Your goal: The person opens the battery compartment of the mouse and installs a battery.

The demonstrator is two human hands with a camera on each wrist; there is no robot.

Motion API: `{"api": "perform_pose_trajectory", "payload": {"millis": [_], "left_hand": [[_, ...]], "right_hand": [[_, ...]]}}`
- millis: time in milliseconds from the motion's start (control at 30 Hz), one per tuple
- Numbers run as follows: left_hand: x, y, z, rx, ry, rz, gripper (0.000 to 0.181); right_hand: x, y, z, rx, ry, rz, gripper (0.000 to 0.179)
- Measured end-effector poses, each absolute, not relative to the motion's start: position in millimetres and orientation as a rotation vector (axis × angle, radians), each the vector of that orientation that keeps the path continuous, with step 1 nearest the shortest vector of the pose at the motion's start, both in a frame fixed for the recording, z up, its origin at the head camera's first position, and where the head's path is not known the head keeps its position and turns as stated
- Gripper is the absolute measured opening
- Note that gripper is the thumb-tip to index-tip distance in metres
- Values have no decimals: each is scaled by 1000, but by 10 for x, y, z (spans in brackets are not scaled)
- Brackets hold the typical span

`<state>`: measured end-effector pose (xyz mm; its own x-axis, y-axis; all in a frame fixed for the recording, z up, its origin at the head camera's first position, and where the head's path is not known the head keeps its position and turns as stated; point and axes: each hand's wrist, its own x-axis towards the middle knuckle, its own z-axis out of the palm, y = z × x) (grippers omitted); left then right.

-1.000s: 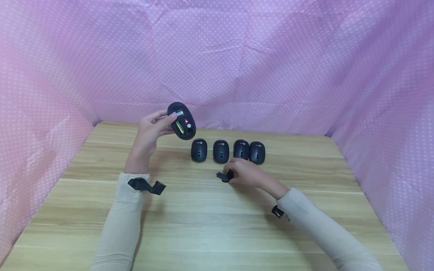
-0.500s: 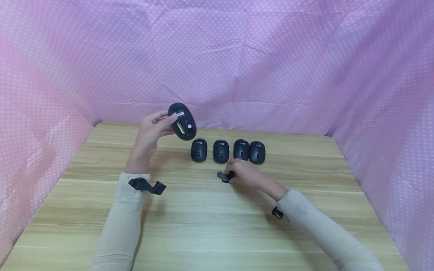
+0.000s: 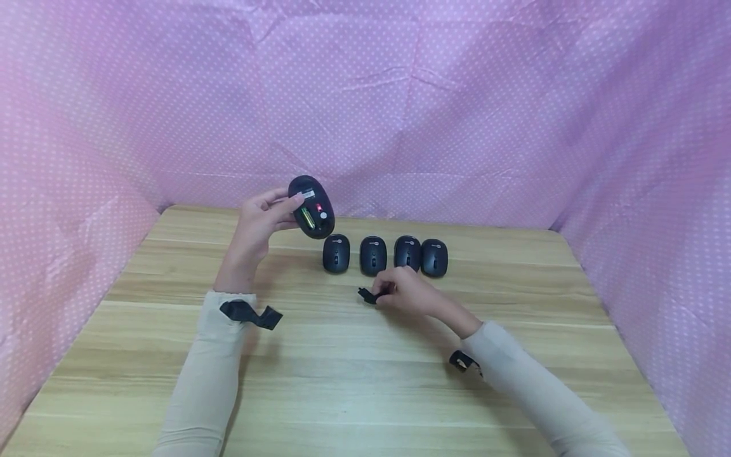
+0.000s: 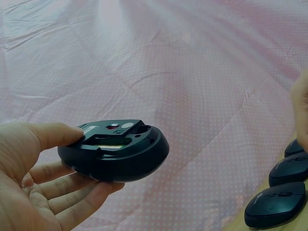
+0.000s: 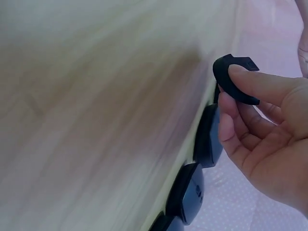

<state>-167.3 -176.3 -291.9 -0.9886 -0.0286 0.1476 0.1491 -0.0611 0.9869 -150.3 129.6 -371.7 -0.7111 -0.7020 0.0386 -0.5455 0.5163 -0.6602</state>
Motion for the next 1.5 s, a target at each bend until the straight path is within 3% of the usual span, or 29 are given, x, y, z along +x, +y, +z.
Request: {"api": "perform_pose_trajectory", "payload": {"millis": [300, 900, 1167, 1500], "left_hand": [[-1696, -1727, -2917, -159, -2040, -2232, 38], [-1730, -1610, -2882, -194, -2063, -2194, 38], [-1742, -1588, -2866, -231, -2066, -2197, 37], [-1752, -1593, -2872, -265, -2110, -2189, 37]], "right_hand": [[-1565, 1048, -3430, -880, 2465, -1428, 7], [-1569, 503, -3041, -394, 2397, -1977, 25], [-1570, 479, -3020, -313, 2367, -2014, 41], [-1583, 433, -2995, -271, 2391, -1938, 48]]}}
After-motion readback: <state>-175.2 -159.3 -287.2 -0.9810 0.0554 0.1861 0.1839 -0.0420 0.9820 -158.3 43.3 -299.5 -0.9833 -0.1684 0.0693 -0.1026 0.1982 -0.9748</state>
